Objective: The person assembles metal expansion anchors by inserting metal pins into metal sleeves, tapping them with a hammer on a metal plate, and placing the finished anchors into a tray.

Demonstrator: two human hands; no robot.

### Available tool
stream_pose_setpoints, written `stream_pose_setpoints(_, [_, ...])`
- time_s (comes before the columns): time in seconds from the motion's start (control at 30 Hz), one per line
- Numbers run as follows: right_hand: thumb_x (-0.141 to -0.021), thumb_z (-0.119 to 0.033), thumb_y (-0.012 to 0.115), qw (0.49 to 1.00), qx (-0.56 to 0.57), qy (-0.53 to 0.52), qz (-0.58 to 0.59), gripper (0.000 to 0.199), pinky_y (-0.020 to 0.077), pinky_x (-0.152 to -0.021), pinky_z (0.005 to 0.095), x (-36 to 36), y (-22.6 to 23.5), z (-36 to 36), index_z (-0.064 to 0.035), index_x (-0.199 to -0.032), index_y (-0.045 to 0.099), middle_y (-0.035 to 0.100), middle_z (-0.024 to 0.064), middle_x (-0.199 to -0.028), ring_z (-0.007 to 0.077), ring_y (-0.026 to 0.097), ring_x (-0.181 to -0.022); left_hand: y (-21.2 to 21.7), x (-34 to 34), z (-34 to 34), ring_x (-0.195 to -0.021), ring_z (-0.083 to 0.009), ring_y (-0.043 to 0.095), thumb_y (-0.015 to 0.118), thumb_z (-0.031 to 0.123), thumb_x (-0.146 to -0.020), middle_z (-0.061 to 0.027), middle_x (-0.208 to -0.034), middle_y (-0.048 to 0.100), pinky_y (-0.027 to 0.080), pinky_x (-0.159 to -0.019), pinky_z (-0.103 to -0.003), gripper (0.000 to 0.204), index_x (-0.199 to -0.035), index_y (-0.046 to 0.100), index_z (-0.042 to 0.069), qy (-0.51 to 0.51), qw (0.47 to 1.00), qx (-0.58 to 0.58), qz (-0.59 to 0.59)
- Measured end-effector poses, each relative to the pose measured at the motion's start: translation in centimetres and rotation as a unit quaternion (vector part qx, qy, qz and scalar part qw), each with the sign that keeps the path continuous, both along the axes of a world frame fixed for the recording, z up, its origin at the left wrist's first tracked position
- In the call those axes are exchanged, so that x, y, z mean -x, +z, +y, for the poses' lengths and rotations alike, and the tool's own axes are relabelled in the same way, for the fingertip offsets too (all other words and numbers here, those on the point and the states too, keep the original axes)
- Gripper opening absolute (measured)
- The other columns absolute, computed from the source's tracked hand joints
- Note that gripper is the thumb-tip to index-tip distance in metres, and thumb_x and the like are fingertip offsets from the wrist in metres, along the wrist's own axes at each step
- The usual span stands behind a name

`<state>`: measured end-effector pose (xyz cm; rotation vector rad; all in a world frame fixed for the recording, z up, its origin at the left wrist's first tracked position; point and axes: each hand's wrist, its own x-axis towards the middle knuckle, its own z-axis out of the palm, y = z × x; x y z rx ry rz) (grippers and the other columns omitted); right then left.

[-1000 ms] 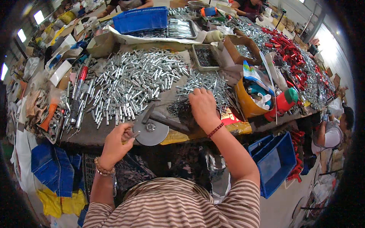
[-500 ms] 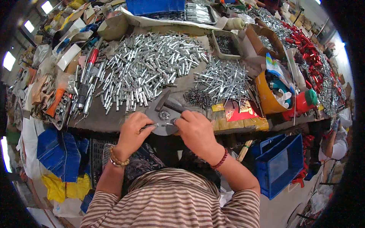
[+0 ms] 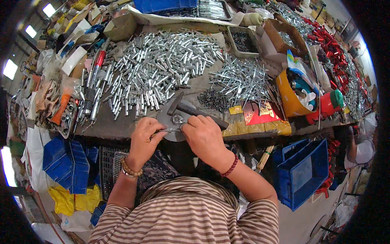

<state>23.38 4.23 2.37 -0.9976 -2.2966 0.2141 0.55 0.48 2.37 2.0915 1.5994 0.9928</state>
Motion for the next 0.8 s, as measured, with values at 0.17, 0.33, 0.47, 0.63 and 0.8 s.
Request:
stream_pose_setpoints(0.17, [-0.081, -0.009, 0.076, 1.000, 0.016, 0.000, -0.006, 0.009, 0.0492, -0.077, 0.0403, 0.0, 0.1, 0.2, -0.0099, -0.087, 0.068, 0.058, 0.0049, -0.088, 0.0261, 0.062, -0.088, -0.7, 0.2, 0.0, -0.095, -0.0298, 0.063, 0.079, 0.008, -0.085, -0.0082, -0.095, 0.066, 0.050, -0.085, -0.040, 0.012, -0.095, 0.075, 0.004, 0.001, 1.000, -0.007, -0.023])
stream_pose_setpoints(0.33, [-0.080, -0.008, 0.076, 0.999, 0.033, 0.014, 0.006, 0.011, 0.0493, -0.077, 0.0410, -0.2, 0.4, 0.7, -0.0091, -0.087, 0.068, 0.059, 0.0055, -0.088, 0.0274, 0.063, -0.089, -1.1, 0.2, 0.1, -0.092, -0.0273, 0.063, 0.079, 0.007, -0.084, -0.0077, -0.094, 0.065, 0.049, -0.083, -0.038, 0.012, -0.096, 0.076, 0.004, -0.004, 0.998, 0.003, -0.063])
stream_pose_setpoints(0.47, [-0.079, -0.007, 0.076, 0.998, 0.051, 0.034, 0.000, 0.011, 0.0492, -0.079, 0.0427, -0.2, 0.6, 1.2, -0.0081, -0.088, 0.069, 0.060, 0.0062, -0.089, 0.0289, 0.063, -0.090, -1.1, 0.2, 0.0, -0.090, -0.0249, 0.063, 0.080, 0.004, -0.084, -0.0073, -0.093, 0.064, 0.050, -0.080, -0.036, 0.013, -0.097, 0.078, 0.004, -0.009, 0.997, 0.009, -0.077])
stream_pose_setpoints(0.63, [-0.078, -0.010, 0.079, 0.997, 0.063, 0.036, 0.010, 0.013, 0.0487, -0.079, 0.0421, 0.0, 0.2, 1.2, -0.0088, -0.087, 0.070, 0.060, 0.0064, -0.087, 0.0294, 0.063, -0.089, -0.9, -0.2, -0.2, -0.089, -0.0244, 0.064, 0.080, 0.004, -0.085, -0.0073, -0.092, 0.063, 0.051, -0.078, -0.035, 0.013, -0.097, 0.077, 0.004, -0.014, 0.995, 0.033, -0.088])
stream_pose_setpoints(0.8, [-0.077, -0.008, 0.079, 0.996, 0.067, 0.015, 0.048, 0.014, 0.0503, -0.079, 0.0443, -0.5, 0.4, 1.2, -0.0088, -0.088, 0.071, 0.061, 0.0068, -0.090, 0.0315, 0.064, -0.092, -0.6, -0.3, -0.4, -0.089, -0.0283, 0.064, 0.080, 0.010, -0.085, -0.0069, -0.092, 0.062, 0.051, -0.079, -0.041, 0.010, -0.095, 0.077, 0.007, -0.006, 0.997, 0.028, -0.067])
